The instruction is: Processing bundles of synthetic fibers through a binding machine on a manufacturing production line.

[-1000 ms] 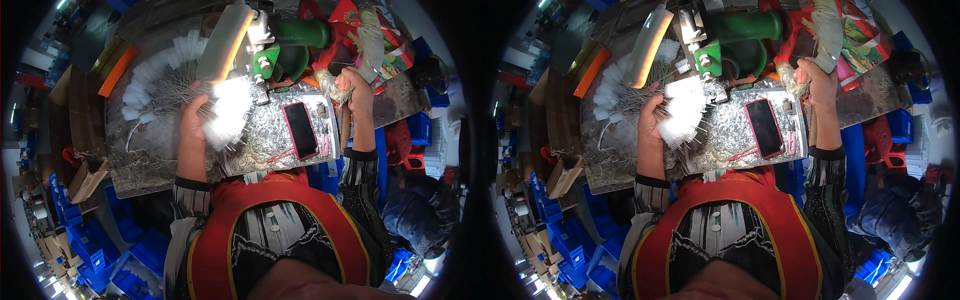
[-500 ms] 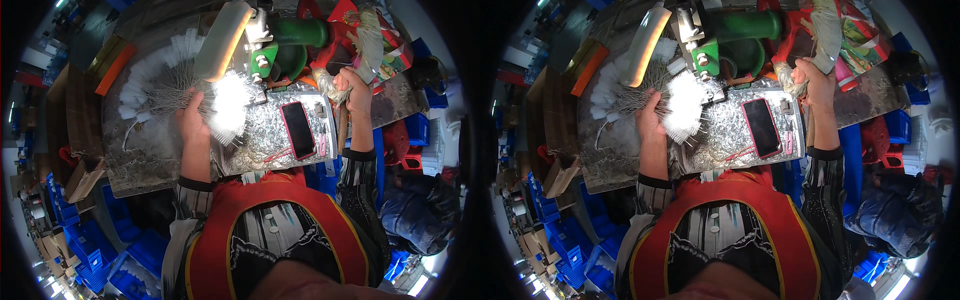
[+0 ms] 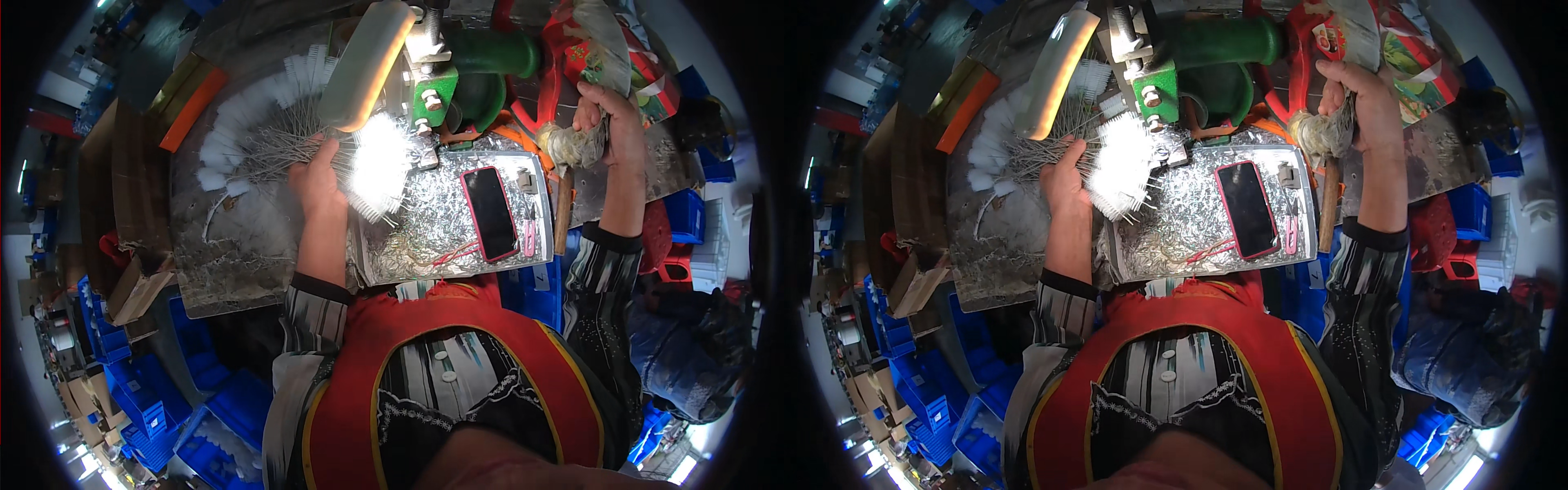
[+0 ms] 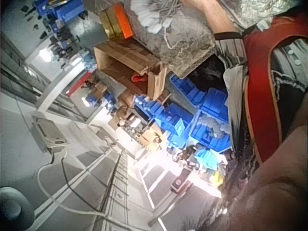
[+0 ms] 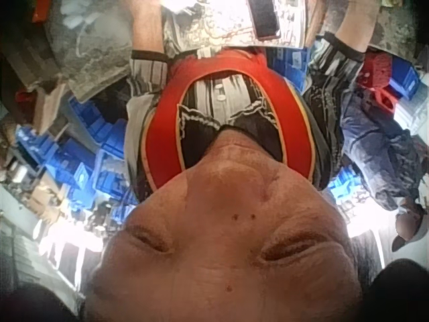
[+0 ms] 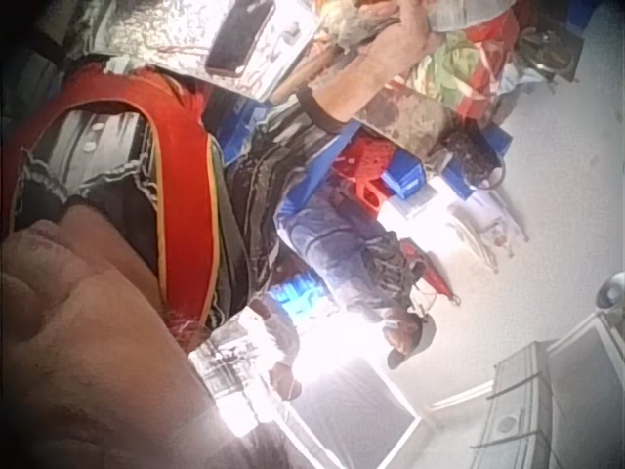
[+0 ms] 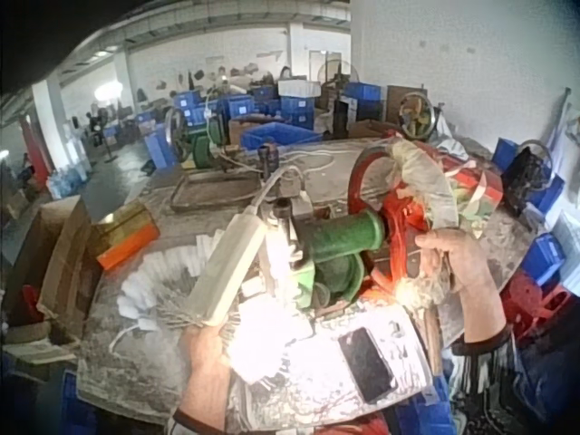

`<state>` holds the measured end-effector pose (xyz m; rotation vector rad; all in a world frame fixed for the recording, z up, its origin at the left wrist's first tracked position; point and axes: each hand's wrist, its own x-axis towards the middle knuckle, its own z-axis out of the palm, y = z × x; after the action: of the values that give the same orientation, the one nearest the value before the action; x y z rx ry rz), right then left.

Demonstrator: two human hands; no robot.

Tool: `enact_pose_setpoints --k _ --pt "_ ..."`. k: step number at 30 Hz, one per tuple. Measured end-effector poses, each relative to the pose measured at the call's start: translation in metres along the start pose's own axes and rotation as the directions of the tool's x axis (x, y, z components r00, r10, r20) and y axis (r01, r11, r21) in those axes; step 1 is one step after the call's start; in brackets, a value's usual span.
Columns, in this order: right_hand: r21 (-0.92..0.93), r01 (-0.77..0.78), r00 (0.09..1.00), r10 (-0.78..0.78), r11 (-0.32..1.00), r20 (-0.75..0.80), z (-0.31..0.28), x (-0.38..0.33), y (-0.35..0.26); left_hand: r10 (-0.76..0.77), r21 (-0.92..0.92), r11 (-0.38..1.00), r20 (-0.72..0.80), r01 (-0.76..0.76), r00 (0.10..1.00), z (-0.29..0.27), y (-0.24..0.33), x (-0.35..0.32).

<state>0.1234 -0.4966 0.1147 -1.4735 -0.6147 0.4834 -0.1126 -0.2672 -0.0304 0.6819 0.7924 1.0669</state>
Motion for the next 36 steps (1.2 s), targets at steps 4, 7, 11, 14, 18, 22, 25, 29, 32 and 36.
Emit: enact_pose_setpoints --k 4,7,11,14,18,22,25,29,32,36 --pt "0.029 0.330 0.926 -0.317 0.944 -0.204 0.007 -0.015 0.071 0.017 0.014 1.000 -0.001 -0.017 1.000 0.000 -0.003 0.002" --pt "0.087 0.439 0.897 -0.431 0.894 -0.103 0.008 -0.010 0.115 -0.077 -0.003 0.997 0.084 0.078 0.993 0.004 0.005 -0.001" --pt "0.195 0.280 0.960 -0.277 0.940 -0.044 -0.003 -0.009 0.097 -0.289 0.104 0.956 0.160 0.275 0.944 -0.002 0.007 0.006" --pt "0.093 0.143 0.983 -0.131 0.985 -0.130 0.011 -0.017 0.065 -0.302 0.027 0.950 0.315 0.310 0.900 -0.020 0.002 0.017" --pt "0.106 0.074 0.977 -0.051 0.992 -0.205 0.010 -0.016 0.044 -0.276 -0.089 0.942 0.345 0.324 0.897 -0.031 0.010 0.011" --pt "0.116 0.080 0.983 -0.059 0.990 -0.176 0.007 -0.016 0.051 -0.178 -0.176 0.956 0.294 0.236 0.939 -0.037 0.009 0.003" --pt "0.155 0.157 0.982 -0.138 0.975 -0.126 0.003 -0.015 0.061 -0.168 -0.164 0.963 0.253 0.214 0.953 -0.037 0.008 0.004" --pt "0.153 0.195 0.978 -0.180 0.969 -0.106 0.004 -0.015 0.063 -0.180 -0.145 0.965 0.249 0.220 0.952 -0.039 0.010 0.008" --pt "0.103 0.059 0.981 -0.038 0.993 -0.191 0.005 -0.015 0.046 -0.185 -0.126 0.967 0.265 0.224 0.947 -0.037 0.009 0.008" --pt "0.068 -0.004 0.992 0.013 0.998 -0.129 0.001 -0.010 0.030 -0.181 -0.123 0.968 0.253 0.217 0.951 -0.038 0.008 0.010"
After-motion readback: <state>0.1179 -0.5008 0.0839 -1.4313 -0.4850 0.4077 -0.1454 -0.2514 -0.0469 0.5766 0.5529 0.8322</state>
